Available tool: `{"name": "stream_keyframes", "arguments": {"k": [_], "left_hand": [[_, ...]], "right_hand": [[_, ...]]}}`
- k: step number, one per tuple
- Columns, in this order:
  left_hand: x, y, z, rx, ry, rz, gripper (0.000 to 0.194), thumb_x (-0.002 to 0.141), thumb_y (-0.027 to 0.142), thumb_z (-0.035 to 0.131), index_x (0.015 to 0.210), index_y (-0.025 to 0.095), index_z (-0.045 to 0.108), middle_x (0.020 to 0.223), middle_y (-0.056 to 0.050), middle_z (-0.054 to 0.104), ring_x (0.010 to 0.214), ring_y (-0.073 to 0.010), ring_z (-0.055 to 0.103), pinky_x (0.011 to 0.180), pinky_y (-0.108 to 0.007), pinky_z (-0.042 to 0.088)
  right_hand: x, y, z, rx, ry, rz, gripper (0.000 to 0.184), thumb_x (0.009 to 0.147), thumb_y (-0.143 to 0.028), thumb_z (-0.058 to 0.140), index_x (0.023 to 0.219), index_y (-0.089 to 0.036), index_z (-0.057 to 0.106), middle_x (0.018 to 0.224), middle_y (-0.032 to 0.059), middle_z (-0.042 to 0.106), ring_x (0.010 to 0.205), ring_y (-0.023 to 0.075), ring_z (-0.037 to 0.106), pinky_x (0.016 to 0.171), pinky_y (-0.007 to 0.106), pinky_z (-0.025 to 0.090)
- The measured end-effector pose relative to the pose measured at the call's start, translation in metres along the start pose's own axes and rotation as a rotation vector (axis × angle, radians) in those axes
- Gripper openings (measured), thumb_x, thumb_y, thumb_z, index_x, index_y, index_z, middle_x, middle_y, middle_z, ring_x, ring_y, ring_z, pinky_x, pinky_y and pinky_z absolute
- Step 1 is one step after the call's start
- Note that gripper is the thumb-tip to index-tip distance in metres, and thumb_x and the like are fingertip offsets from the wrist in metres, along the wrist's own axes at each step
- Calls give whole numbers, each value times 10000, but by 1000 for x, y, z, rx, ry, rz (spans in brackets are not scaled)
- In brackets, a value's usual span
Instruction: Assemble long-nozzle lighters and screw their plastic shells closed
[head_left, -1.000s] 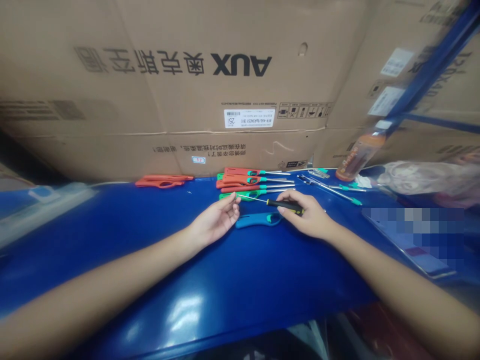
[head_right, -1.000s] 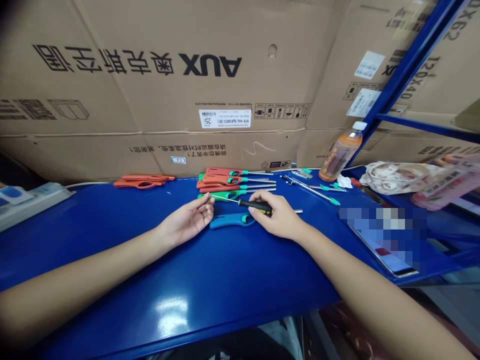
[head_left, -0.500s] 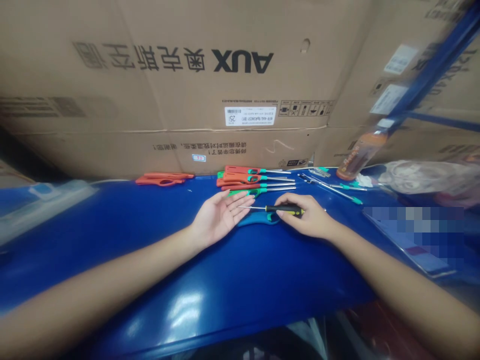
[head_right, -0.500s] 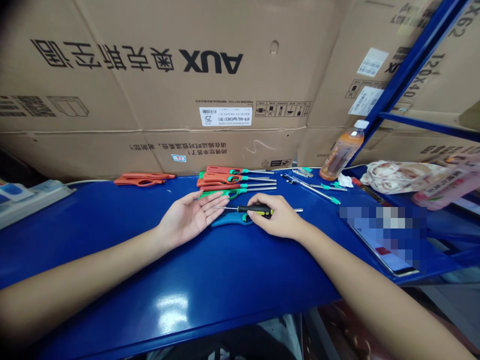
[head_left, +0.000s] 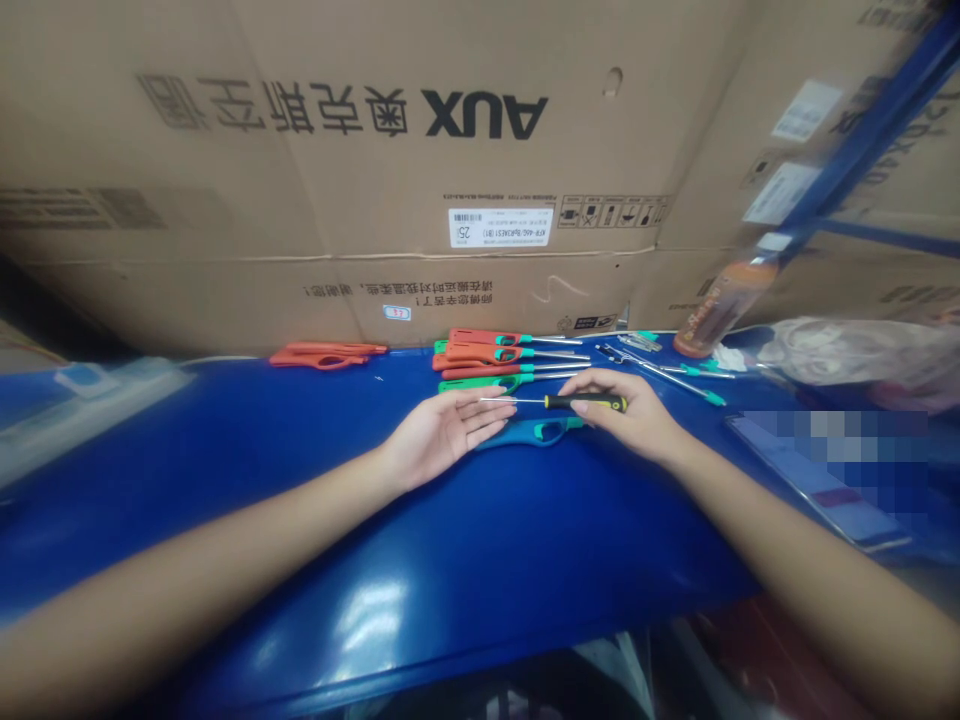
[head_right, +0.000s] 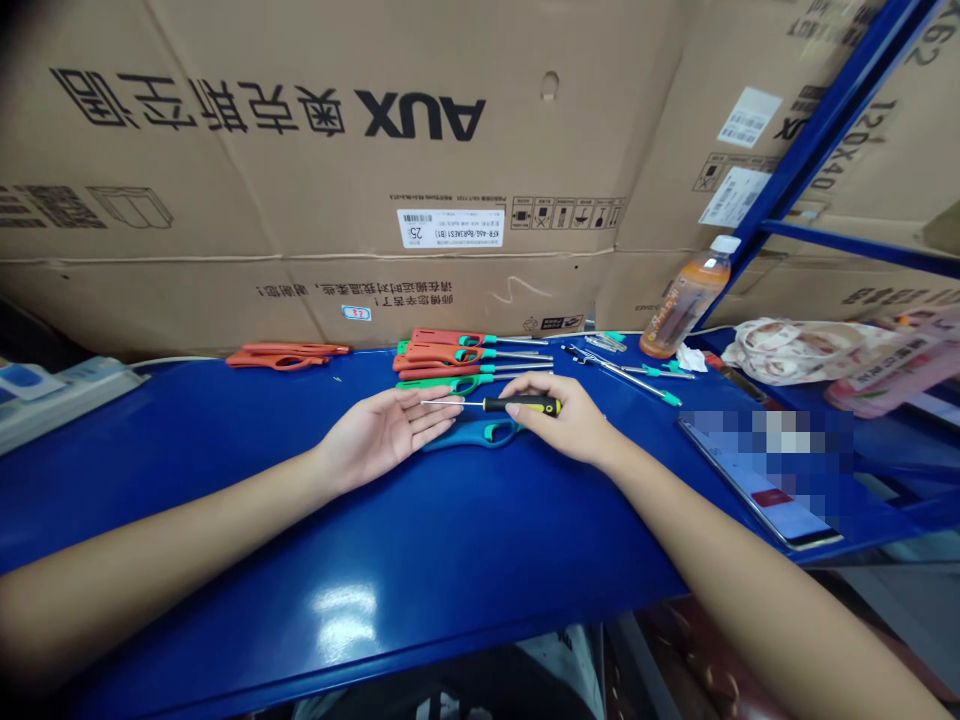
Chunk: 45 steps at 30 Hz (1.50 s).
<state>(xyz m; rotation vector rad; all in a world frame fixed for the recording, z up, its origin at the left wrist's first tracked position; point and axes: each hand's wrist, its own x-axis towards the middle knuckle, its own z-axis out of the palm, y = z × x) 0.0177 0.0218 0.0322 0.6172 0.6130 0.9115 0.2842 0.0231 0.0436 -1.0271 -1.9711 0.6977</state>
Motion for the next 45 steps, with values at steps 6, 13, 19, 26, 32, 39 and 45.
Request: {"name": "stream_keyframes", "arguments": {"k": [6, 13, 19, 26, 32, 39, 45], "left_hand": [[-3, -1, -1, 241, -25, 108, 280, 823, 52, 618, 1074, 68, 741, 1072, -188, 764, 985, -254, 748, 909, -348, 597], [-4, -5, 1, 446, 68, 274, 175, 724, 46, 823, 887, 89, 776, 838, -116, 786, 706, -165, 745, 725, -228, 599], [-5, -5, -5, 711, 92, 441, 78, 775, 117, 807, 853, 114, 814, 751, -84, 775, 650, -126, 704, 645, -154, 546], [-8, -7, -7, 883, 16, 480, 102, 830, 146, 761, 908, 131, 825, 777, -94, 778, 688, -141, 712, 708, -179, 566], [-9, -9, -8, 935, -33, 464, 119, 872, 196, 727, 924, 150, 824, 804, -94, 782, 735, -160, 729, 745, -211, 583], [-8, -15, -5, 858, -104, 326, 201, 856, 303, 758, 951, 134, 812, 852, -94, 795, 720, -163, 745, 742, -247, 614], [-14, -26, 3, 740, -150, 165, 234, 802, 338, 812, 900, 126, 806, 835, -79, 798, 693, -144, 749, 702, -222, 615]], "right_hand": [[2, 1, -6, 223, -21, 116, 215, 850, -372, 664, 940, -180, 690, 588, -46, 541, 477, 89, 441, 471, 241, 341], [3, 0, -6, 239, -21, 127, 201, 844, -357, 659, 929, -177, 690, 574, -48, 532, 480, 89, 438, 470, 244, 324], [3, 0, -6, 287, -15, 122, 204, 836, -375, 682, 918, -189, 667, 554, -62, 512, 463, 80, 413, 453, 239, 293], [3, 2, -5, 444, 68, 189, 274, 809, -434, 730, 936, -210, 638, 522, -74, 466, 444, 82, 373, 426, 230, 243], [3, 4, -3, 501, 100, 185, 356, 811, -432, 748, 1053, -246, 565, 526, -93, 430, 450, 89, 362, 428, 225, 263], [4, -4, 4, 389, 215, 17, 432, 831, -444, 756, 1127, -281, 486, 730, -59, 454, 534, 98, 440, 460, 241, 363], [12, -42, 1, 83, 141, -200, 435, 904, -384, 693, 1254, -294, 451, 863, -3, 527, 678, 144, 572, 563, 283, 499]]}}
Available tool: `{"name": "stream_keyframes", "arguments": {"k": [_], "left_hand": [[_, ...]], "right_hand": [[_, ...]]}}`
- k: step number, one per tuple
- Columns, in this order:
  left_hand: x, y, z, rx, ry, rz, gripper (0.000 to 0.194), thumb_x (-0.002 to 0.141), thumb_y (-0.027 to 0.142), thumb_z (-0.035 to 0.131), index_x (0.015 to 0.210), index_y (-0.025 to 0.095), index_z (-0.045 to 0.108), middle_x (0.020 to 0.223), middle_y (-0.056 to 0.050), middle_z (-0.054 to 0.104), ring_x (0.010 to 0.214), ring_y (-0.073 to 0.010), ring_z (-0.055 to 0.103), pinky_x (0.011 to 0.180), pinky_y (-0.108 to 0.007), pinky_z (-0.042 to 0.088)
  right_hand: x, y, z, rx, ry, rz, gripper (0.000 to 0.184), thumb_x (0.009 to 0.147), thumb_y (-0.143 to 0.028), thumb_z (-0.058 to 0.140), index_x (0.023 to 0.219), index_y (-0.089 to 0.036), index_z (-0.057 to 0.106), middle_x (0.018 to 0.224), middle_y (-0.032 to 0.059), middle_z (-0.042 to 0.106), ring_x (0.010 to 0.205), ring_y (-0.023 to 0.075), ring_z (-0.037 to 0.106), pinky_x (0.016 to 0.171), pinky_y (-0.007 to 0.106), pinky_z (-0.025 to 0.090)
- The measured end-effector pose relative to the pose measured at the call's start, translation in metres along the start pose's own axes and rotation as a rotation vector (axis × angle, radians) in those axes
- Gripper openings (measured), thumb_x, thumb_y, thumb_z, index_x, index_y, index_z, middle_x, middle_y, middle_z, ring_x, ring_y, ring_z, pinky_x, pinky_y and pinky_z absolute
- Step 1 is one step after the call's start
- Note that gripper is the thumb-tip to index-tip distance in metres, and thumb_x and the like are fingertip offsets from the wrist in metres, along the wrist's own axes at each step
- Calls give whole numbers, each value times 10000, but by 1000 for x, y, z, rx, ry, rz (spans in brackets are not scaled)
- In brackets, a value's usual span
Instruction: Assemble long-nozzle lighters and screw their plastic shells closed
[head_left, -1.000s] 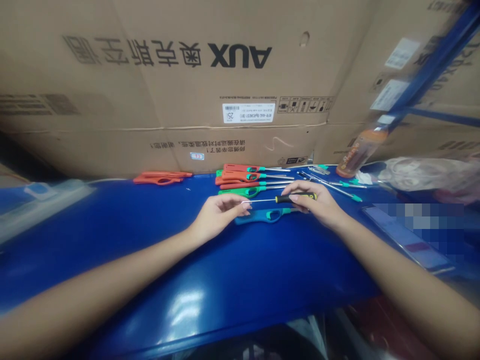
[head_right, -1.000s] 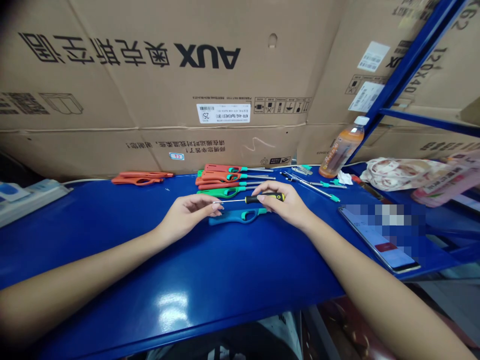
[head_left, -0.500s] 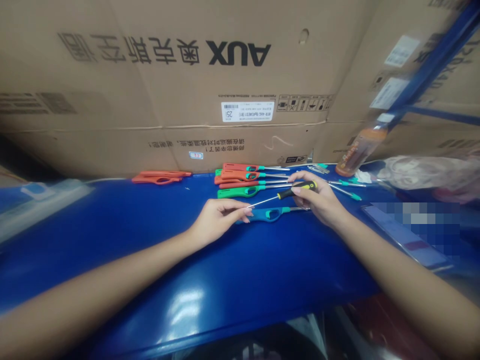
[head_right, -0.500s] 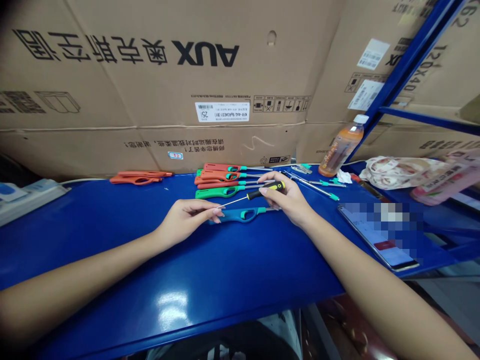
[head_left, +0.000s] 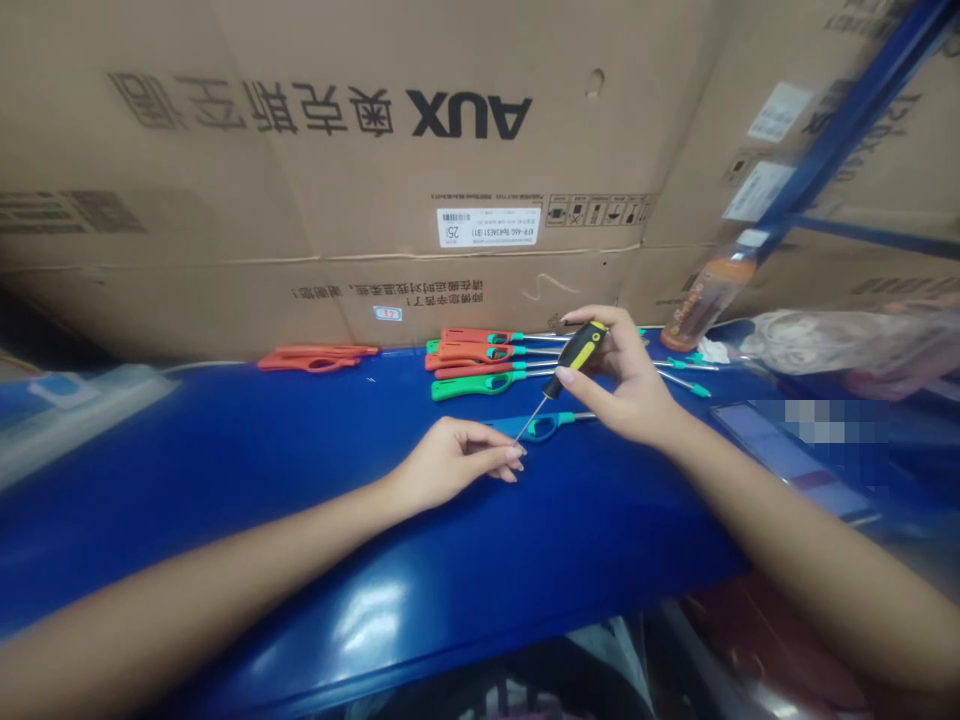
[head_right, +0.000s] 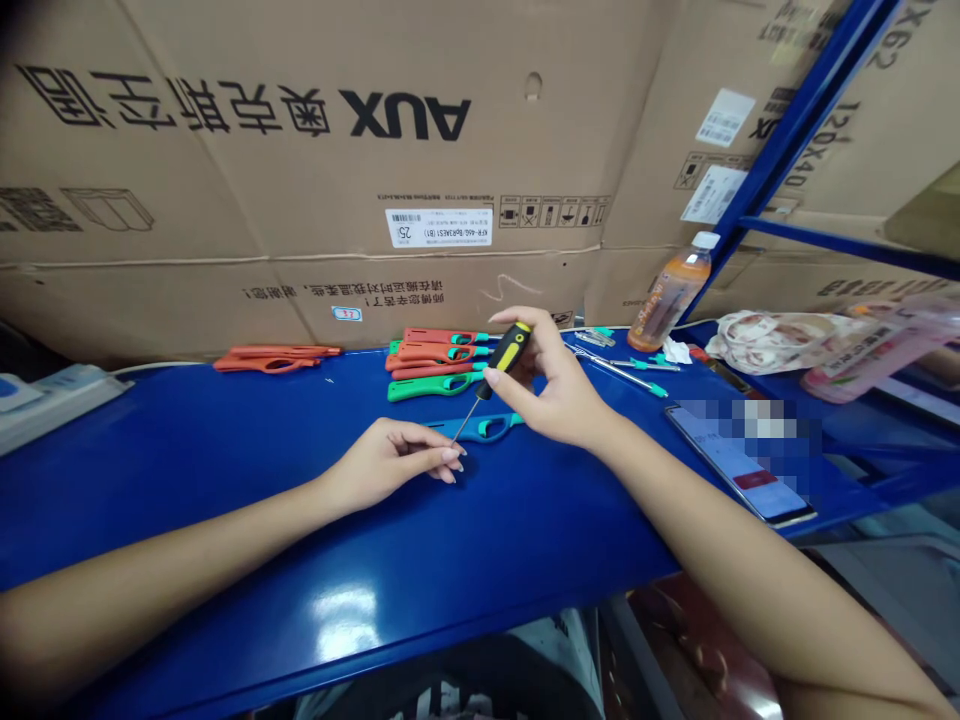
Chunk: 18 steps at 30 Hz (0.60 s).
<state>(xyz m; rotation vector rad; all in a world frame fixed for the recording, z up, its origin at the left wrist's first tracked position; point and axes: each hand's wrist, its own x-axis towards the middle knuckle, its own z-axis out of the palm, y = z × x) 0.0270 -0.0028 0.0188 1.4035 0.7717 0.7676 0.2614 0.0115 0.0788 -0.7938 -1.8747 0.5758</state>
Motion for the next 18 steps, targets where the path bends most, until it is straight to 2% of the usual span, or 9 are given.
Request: {"name": "stream_keyframes", "arguments": {"k": [3, 5, 12, 18], "left_hand": [[-2, -1, 7, -100, -5, -43, 258, 746, 340, 857, 868, 120, 802, 816, -75, 797, 676, -144, 750, 695, -223, 620], [-3, -2, 10, -168, -2, -62, 271, 724, 337, 875, 869, 120, 800, 817, -75, 799, 674, -144, 754, 694, -224, 624], [-5, -2, 13, -308, 32, -76, 305, 680, 285, 908, 912, 122, 797, 851, -85, 805, 745, -168, 776, 744, -245, 634], [-4, -3, 13, -292, 23, -62, 263, 719, 259, 883, 930, 129, 795, 878, -79, 806, 778, -172, 782, 763, -246, 636]], "right_hand": [[8, -15, 0, -51, -102, -56, 448, 925, -360, 663, 1310, -293, 446, 952, 26, 563, 753, 164, 621, 605, 303, 546], [11, -17, 2, -24, -116, -66, 450, 932, -366, 653, 1325, -298, 446, 964, 27, 569, 752, 166, 635, 620, 319, 563], [3, 8, 6, 91, 68, -90, 455, 931, -409, 649, 1322, -319, 435, 874, 21, 601, 670, 185, 627, 570, 365, 568], [-3, 14, 6, 115, 134, -64, 456, 907, -402, 674, 1294, -315, 449, 879, 29, 624, 696, 196, 630, 588, 383, 586]]}}
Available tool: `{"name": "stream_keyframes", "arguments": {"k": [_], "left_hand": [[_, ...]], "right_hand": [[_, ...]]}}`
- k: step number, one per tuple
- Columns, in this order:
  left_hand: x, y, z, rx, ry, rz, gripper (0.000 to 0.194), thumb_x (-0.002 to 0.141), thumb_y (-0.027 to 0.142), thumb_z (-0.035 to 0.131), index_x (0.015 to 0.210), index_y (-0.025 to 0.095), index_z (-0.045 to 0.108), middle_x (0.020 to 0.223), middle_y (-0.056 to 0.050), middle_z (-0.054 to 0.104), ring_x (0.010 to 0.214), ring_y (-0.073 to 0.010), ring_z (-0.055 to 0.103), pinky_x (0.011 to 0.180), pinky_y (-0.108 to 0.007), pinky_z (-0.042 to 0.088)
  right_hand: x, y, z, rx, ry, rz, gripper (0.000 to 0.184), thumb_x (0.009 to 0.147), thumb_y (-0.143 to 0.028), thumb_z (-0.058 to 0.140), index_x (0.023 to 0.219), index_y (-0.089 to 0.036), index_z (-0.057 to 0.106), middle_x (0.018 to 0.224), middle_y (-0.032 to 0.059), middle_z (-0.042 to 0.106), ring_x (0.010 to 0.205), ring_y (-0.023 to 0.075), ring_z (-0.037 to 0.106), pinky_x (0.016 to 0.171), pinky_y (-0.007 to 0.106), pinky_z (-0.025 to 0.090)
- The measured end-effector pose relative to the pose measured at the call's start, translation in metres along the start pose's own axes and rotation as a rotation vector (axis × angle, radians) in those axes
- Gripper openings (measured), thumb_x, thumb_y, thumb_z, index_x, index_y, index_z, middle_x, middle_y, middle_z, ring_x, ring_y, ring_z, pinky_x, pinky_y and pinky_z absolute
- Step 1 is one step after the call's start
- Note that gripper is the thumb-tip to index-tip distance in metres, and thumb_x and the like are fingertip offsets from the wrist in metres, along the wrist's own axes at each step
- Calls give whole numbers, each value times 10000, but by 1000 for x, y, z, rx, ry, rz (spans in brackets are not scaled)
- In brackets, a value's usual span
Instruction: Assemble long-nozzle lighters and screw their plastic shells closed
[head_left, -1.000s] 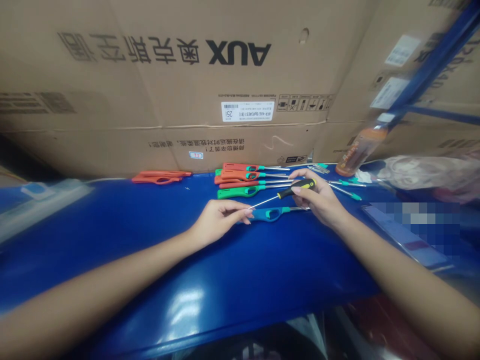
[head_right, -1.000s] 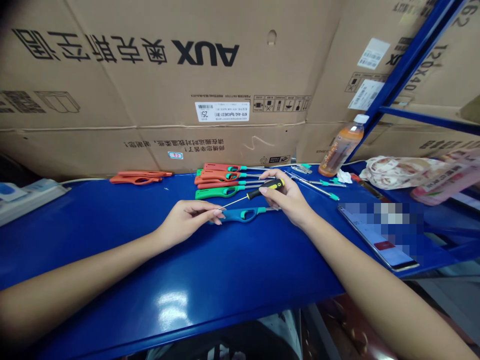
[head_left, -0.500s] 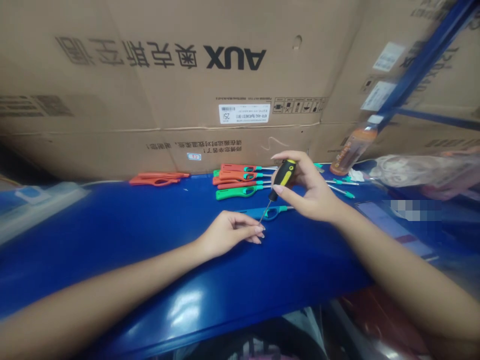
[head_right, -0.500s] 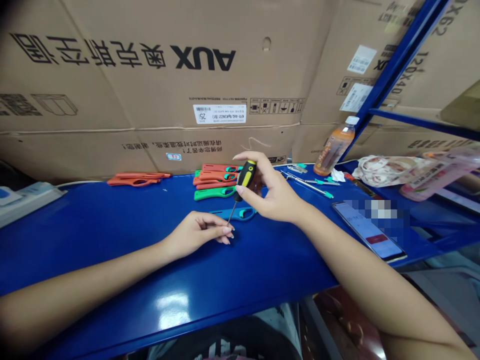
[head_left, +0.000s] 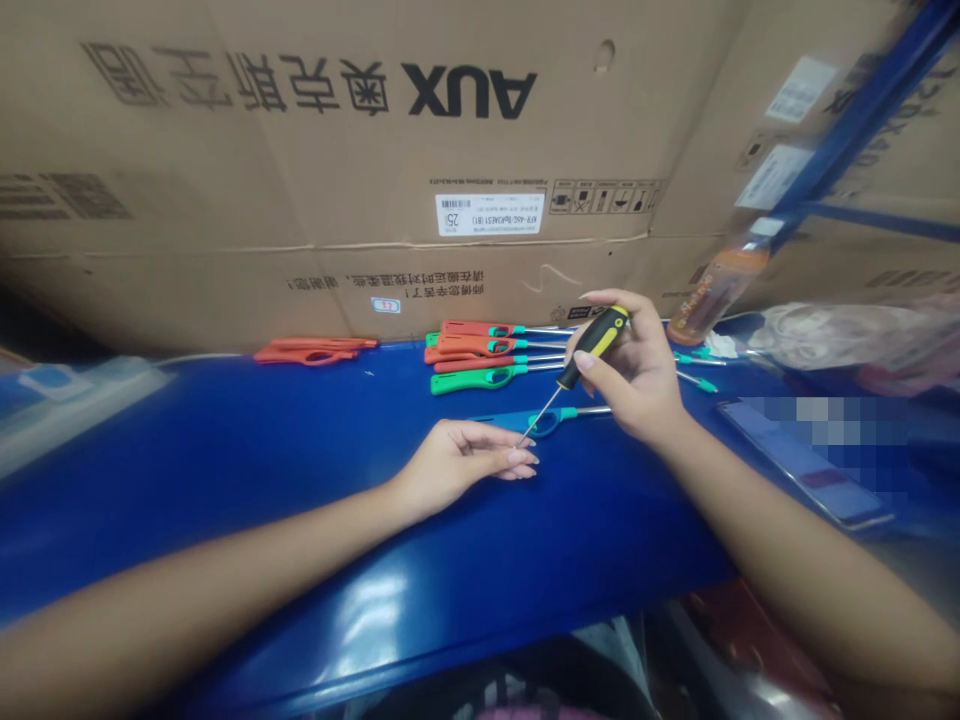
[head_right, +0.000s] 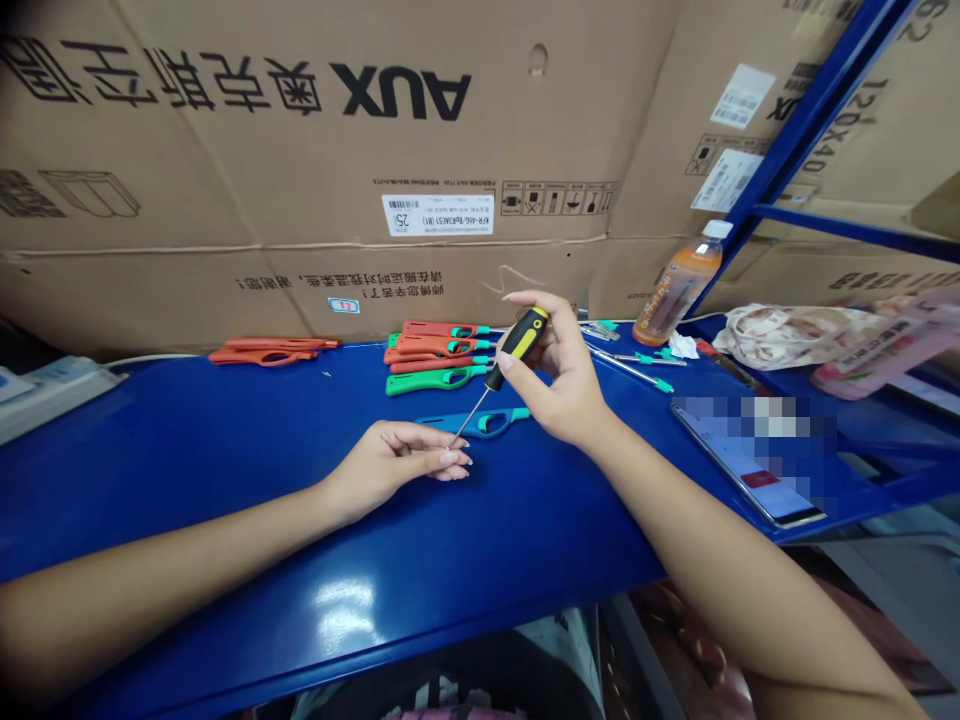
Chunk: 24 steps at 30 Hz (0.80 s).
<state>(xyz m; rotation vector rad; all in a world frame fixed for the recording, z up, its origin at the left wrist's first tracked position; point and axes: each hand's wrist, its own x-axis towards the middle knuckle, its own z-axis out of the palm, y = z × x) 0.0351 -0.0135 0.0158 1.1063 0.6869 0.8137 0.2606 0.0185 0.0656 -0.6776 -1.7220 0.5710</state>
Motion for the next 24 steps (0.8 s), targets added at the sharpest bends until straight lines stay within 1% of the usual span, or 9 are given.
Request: {"name": "stream_keyframes", "arguments": {"k": [6, 12, 17, 19, 22, 24], "left_hand": [[-1, -1, -1, 17, -10, 4, 241, 738, 246, 869, 935, 130, 791, 889, -77, 807, 788, -174, 783, 771, -248, 635], [0, -2, 0, 20, 0, 1, 258, 727, 256, 875, 926, 122, 782, 880, -84, 806, 777, -180, 783, 769, -261, 637], [1, -3, -1, 44, 1, -5, 295, 712, 290, 884, 920, 111, 778, 887, -97, 805, 784, -199, 784, 799, -302, 641], [1, -3, -1, 55, 0, -12, 302, 711, 300, 884, 921, 110, 780, 892, -100, 804, 786, -207, 784, 810, -318, 642], [0, -4, 0, 75, -24, -32, 314, 708, 310, 883, 920, 102, 780, 895, -108, 803, 785, -222, 784, 825, -351, 642], [0, -4, 0, 92, -47, -39, 318, 713, 315, 879, 918, 95, 775, 911, -119, 802, 795, -229, 784, 834, -361, 638]], "right_hand": [[0, -1, 2, -14, 3, 20, 464, 902, -421, 677, 1288, -311, 444, 881, 26, 618, 706, 196, 641, 590, 385, 597], [0, -5, 3, -115, 14, -38, 462, 883, -413, 705, 1274, -300, 487, 842, 13, 586, 670, 179, 620, 541, 344, 574], [-1, -6, 2, -199, 60, -69, 506, 804, -440, 790, 1232, -298, 561, 1029, 37, 591, 696, 163, 617, 545, 330, 590], [-1, -8, 2, -189, 26, -63, 537, 812, -453, 782, 1270, -303, 546, 1006, 35, 609, 706, 174, 633, 564, 336, 594], [-2, -11, 3, -106, -97, -6, 612, 867, -466, 725, 1397, -330, 451, 910, 18, 633, 702, 189, 662, 601, 356, 603], [-3, -13, 5, -62, -141, 22, 666, 869, -478, 722, 1437, -350, 399, 920, 14, 636, 685, 184, 671, 602, 358, 607]]}}
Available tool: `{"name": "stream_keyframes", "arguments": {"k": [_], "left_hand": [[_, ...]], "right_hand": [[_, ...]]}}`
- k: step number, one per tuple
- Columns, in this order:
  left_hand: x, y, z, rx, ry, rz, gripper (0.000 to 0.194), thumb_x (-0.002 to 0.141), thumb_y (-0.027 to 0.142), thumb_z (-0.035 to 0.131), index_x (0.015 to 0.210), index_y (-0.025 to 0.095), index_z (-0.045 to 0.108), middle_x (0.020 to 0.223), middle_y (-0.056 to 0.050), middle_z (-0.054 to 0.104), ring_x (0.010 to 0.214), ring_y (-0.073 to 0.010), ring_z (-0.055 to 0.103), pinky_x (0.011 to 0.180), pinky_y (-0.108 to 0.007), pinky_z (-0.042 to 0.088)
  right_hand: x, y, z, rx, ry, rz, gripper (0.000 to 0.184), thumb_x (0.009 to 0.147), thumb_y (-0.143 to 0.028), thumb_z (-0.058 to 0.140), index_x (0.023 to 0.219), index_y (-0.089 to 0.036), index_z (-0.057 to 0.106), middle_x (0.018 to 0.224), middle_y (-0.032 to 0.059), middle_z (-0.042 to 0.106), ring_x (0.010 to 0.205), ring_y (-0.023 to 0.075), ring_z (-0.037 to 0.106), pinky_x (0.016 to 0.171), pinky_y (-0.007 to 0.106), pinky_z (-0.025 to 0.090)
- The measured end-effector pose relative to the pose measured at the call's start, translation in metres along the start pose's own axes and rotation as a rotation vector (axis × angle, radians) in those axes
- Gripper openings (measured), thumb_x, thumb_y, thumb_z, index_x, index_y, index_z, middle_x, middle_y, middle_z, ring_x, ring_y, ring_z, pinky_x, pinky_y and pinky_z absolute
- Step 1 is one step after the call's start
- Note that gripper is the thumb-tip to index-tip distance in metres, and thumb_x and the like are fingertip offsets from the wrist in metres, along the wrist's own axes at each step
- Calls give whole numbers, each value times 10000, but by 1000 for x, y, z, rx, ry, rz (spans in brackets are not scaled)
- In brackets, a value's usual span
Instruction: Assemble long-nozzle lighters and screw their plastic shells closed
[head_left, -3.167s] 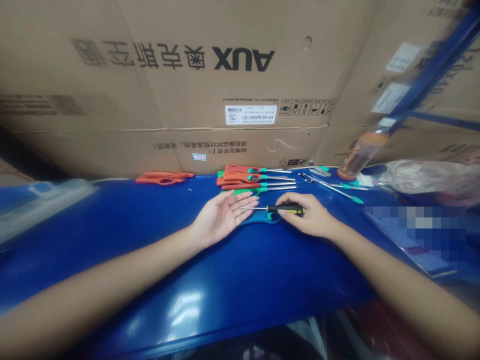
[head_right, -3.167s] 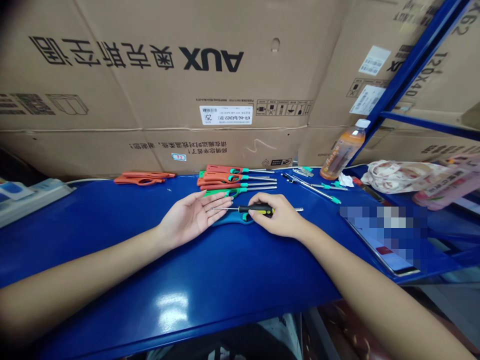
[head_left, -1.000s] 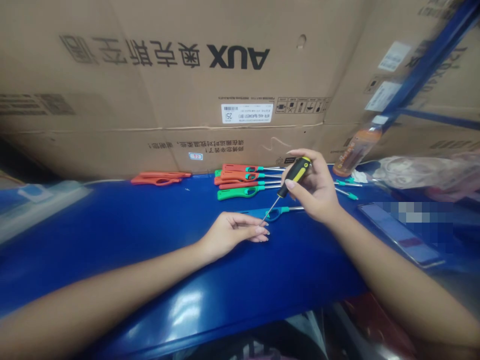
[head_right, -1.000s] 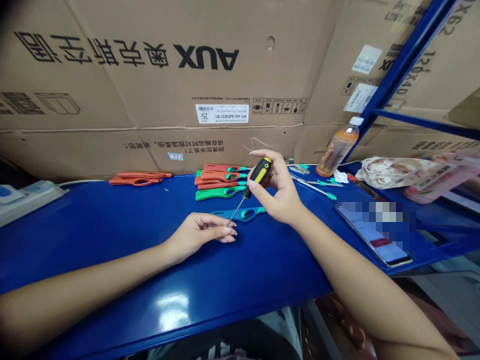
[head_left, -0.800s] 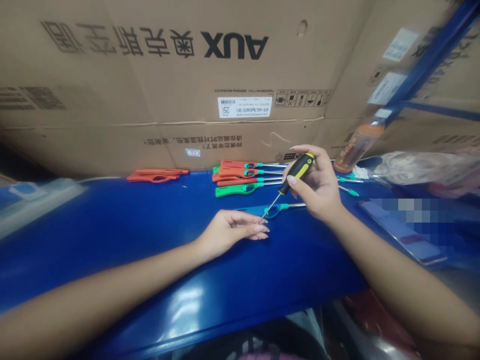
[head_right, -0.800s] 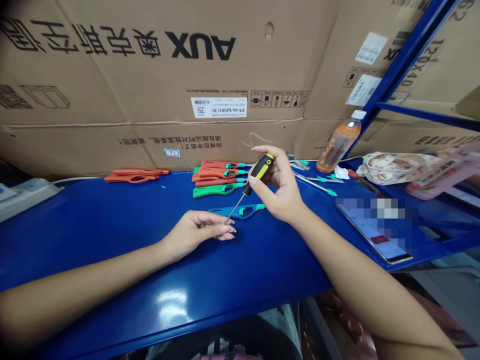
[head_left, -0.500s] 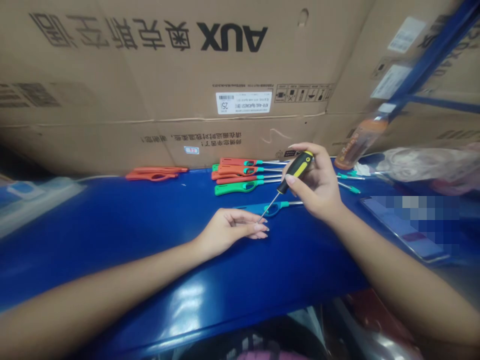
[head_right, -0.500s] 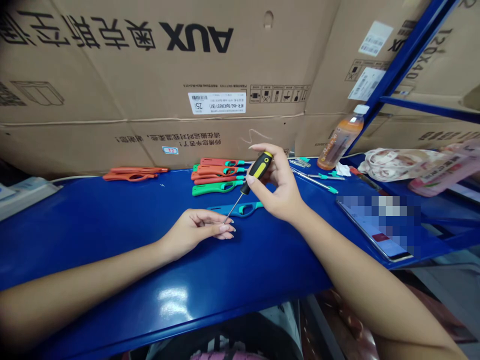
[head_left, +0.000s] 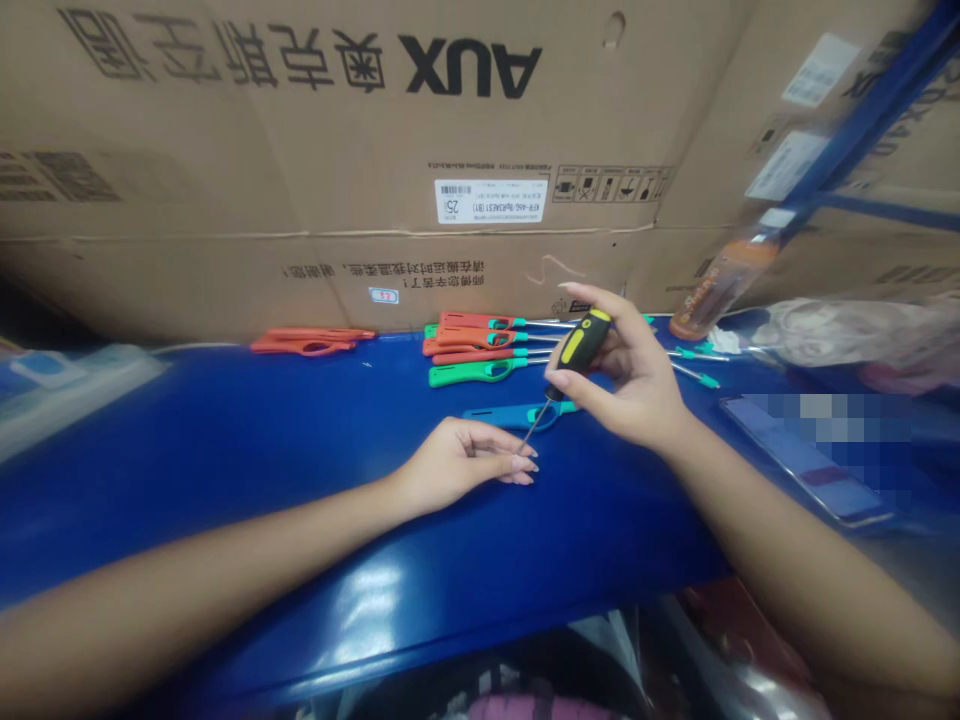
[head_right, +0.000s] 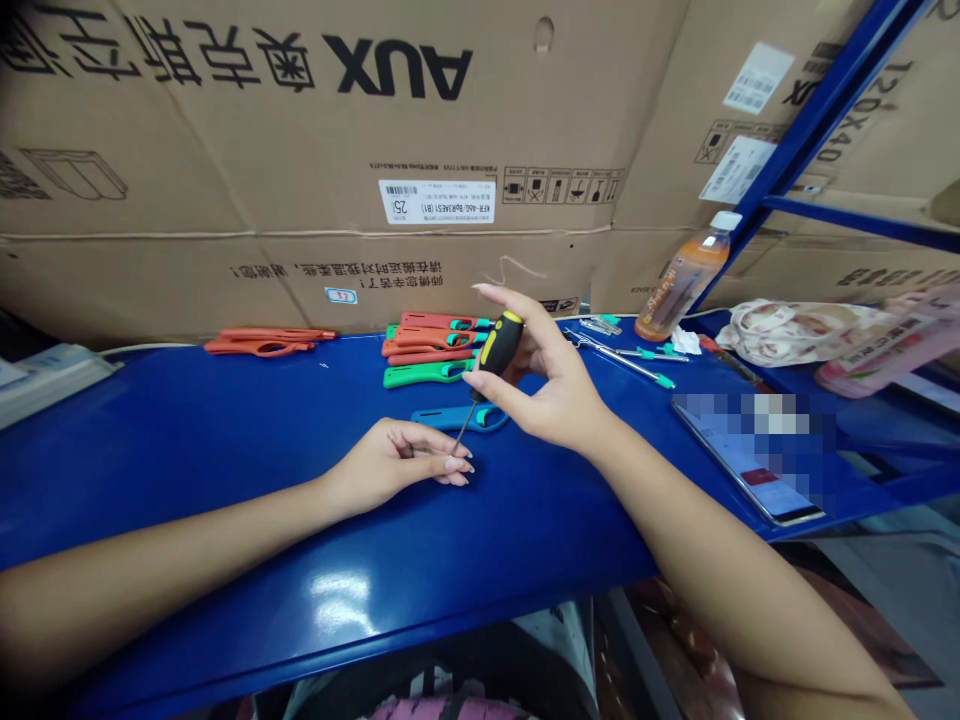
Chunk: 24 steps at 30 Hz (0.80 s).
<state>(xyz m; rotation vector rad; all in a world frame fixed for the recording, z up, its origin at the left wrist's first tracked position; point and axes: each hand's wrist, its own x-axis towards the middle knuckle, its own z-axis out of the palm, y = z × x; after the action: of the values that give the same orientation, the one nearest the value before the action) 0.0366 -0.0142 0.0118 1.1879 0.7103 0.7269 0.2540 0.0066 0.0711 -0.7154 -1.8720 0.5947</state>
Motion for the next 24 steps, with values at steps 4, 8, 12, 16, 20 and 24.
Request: {"name": "stream_keyframes", "arguments": {"k": [4, 8, 12, 16, 20, 24], "left_hand": [[0, -1, -1, 40, -23, 29, 365, 747, 316, 859, 1011, 102, 726, 906, -118, 802, 827, -232, 781, 853, -365, 618], [-1, 0, -1, 95, -27, 52, 433, 769, 311, 845, 1107, 114, 660, 892, -111, 802, 870, -235, 777, 883, -364, 594], [-2, 0, 0, 125, -33, 69, 422, 789, 297, 827, 1128, 116, 650, 900, -104, 803, 893, -224, 774, 902, -345, 582], [-2, -1, 0, 148, -58, 100, 391, 807, 278, 811, 1131, 117, 661, 909, -101, 803, 899, -214, 772, 905, -333, 580], [-2, -1, 0, 168, -64, 114, 383, 814, 285, 803, 1132, 118, 671, 919, -105, 801, 904, -219, 770, 904, -337, 582], [-3, 0, 0, 182, -67, 101, 373, 813, 291, 802, 1124, 122, 682, 917, -102, 802, 904, -221, 770, 904, -337, 583]], "right_hand": [[-3, -2, 8, -28, 117, -57, 664, 796, -472, 799, 1341, -347, 441, 1058, 31, 610, 681, 164, 662, 557, 338, 606], [-5, -4, 10, -14, 89, -72, 543, 857, -441, 740, 1287, -317, 433, 1067, 53, 620, 731, 175, 672, 547, 324, 609], [-6, -6, 7, 66, -30, 26, 565, 916, -420, 664, 1373, -310, 351, 995, 64, 647, 735, 196, 680, 513, 320, 603], [-6, -6, 8, 88, -26, 29, 559, 918, -382, 664, 1376, -319, 350, 987, 49, 650, 694, 183, 677, 492, 314, 591], [-6, -4, 11, 72, -19, 10, 563, 917, -363, 659, 1384, -317, 347, 930, 38, 650, 712, 199, 685, 487, 322, 581], [-6, -4, 12, 54, -17, 6, 568, 914, -360, 662, 1389, -321, 353, 930, 41, 648, 734, 211, 685, 499, 340, 585]]}}
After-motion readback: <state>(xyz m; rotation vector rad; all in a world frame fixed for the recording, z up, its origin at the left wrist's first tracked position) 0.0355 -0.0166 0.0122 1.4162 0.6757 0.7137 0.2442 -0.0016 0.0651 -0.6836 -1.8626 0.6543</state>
